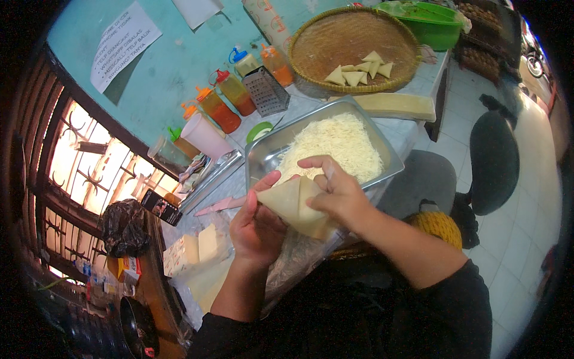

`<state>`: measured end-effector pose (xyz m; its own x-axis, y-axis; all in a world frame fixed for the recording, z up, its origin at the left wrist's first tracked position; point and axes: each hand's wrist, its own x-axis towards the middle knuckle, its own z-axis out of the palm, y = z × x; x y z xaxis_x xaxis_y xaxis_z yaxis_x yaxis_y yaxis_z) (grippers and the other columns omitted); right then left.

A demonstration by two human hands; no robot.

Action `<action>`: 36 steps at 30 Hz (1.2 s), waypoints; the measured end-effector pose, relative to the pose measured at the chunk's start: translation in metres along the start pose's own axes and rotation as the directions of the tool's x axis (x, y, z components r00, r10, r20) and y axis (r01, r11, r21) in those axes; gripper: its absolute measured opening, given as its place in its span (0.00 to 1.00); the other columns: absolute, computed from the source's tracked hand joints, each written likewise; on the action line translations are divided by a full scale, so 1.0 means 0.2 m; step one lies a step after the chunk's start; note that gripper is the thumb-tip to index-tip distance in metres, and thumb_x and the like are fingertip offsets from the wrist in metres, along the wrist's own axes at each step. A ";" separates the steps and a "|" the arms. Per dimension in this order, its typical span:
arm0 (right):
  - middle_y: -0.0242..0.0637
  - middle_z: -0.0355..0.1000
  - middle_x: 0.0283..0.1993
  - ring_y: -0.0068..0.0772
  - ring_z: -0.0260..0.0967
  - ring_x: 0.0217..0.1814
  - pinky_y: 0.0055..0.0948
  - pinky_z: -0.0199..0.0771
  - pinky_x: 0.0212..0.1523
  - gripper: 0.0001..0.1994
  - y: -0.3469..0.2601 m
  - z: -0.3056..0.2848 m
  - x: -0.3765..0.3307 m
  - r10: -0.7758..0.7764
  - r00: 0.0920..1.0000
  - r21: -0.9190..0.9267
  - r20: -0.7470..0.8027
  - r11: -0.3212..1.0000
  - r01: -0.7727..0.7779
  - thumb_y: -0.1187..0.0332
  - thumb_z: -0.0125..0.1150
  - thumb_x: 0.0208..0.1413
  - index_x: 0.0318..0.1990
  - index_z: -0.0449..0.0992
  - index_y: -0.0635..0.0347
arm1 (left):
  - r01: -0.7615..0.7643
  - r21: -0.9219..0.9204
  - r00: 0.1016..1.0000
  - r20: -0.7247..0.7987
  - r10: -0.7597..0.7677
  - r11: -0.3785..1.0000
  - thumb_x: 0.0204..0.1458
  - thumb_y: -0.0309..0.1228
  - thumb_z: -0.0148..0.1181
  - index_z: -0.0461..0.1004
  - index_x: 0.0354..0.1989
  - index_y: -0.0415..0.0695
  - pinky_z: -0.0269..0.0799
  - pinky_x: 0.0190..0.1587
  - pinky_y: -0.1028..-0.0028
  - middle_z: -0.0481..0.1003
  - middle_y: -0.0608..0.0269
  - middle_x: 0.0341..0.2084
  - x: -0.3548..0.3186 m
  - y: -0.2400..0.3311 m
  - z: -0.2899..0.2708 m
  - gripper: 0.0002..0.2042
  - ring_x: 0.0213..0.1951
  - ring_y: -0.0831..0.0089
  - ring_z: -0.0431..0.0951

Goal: The person folds square pastry sheets into triangles, fills them with shredded cheese from a metal tray, and seals the edges. The finished samosas are placed on a woven tray. The person repeats this process continuously.

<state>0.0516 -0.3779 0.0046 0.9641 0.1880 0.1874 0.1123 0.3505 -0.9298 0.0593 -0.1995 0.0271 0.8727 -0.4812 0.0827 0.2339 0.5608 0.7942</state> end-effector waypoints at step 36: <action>0.46 0.74 0.37 0.44 0.72 0.41 0.38 0.70 0.43 0.15 -0.07 -0.23 0.13 0.171 0.956 -0.962 -0.240 -0.172 -0.211 0.63 0.48 0.47 0.38 0.74 0.61 | -0.259 0.261 0.963 0.001 0.268 0.930 0.42 0.22 0.61 0.60 0.54 0.36 0.74 0.32 0.71 0.70 0.52 0.43 0.02 0.21 0.06 0.27 0.34 0.71 0.74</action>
<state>0.0871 -0.4198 0.0082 0.9982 0.0192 -0.0561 0.0085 -0.9828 -0.1845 0.0677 -0.1861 0.0684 0.9032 -0.3137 0.2930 -0.1202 0.4703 0.8743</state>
